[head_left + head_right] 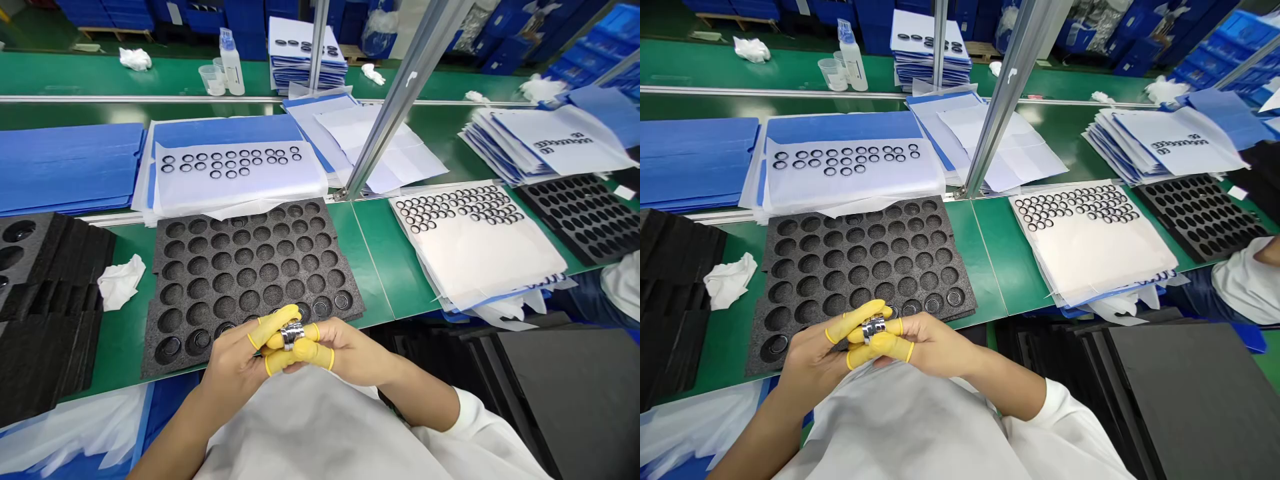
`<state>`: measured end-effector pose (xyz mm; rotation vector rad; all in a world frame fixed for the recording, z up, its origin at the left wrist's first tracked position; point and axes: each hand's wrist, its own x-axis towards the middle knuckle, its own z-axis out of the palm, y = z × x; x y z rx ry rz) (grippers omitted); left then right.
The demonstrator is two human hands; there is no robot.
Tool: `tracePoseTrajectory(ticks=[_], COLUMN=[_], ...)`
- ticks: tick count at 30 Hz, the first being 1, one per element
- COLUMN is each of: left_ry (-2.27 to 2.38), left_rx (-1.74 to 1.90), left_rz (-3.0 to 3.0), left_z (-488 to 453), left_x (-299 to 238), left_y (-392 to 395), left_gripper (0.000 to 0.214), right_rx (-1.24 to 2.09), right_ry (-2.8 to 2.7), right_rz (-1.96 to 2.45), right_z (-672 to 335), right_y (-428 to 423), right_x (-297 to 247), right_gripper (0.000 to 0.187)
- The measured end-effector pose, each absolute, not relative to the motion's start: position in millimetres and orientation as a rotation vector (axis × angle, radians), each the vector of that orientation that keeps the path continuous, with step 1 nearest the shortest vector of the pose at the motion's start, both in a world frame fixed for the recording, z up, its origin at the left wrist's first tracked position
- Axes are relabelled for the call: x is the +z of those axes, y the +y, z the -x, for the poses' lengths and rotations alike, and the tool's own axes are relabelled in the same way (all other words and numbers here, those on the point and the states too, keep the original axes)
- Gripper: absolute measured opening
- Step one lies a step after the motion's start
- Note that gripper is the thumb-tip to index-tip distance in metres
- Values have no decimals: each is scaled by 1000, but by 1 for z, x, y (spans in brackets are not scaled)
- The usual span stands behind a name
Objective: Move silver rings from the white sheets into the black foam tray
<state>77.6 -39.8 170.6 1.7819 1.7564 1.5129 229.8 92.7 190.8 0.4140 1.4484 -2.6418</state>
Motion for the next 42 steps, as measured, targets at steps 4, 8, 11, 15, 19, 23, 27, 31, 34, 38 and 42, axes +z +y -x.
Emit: tracePoseTrajectory(ticks=[4, 8, 11, 15, 19, 23, 27, 31, 34, 38, 42], left_ry=[1728, 1704, 1648, 1532, 1508, 1573, 1556, 1575, 1560, 1551, 1528], left_rx=[1482, 1475, 1383, 1225, 1367, 1454, 1521, 1541, 1553, 1541, 1520], left_rz=[-1885, -1895, -1783, -1483, -1315, -1231, -1171, -1168, -1223, -1215, -1177], left_z=[-78, -77, -74, -71, -76, -82, -84, -85, -85, -85, -85], left_x=[165, 161, 163, 171, 176, 176, 179, 185, 187, 187, 185], left_y=[-42, -42, -44, -49, -48, -44, -42, -39, -38, -38, -40], left_gripper=[60, 60, 63, 73, 66, 59, 51, 51, 50, 44, 43], right_rx=[-2676, -2710, -2717, -2643, -2526, -2303, -2074, -2033, -2006, -1946, -1940], right_ry=[1441, 1494, 1606, 1930, 2249, 2642, 2873, 2968, 2997, 2974, 2947], right_rz=[-404, -422, -376, -337, -278, -196, -156, -109, -71, -114, -155], right_z=[-230, -229, -230, -230, -229, -229, -231, -231, -231, -233, -236], right_y=[91, 87, 87, 90, 89, 87, 88, 91, 91, 90, 89], right_x=[189, 185, 186, 192, 190, 179, 173, 174, 175, 176, 179], right_gripper=[48, 39, 40, 45, 46, 51, 55, 52, 51, 53, 52])
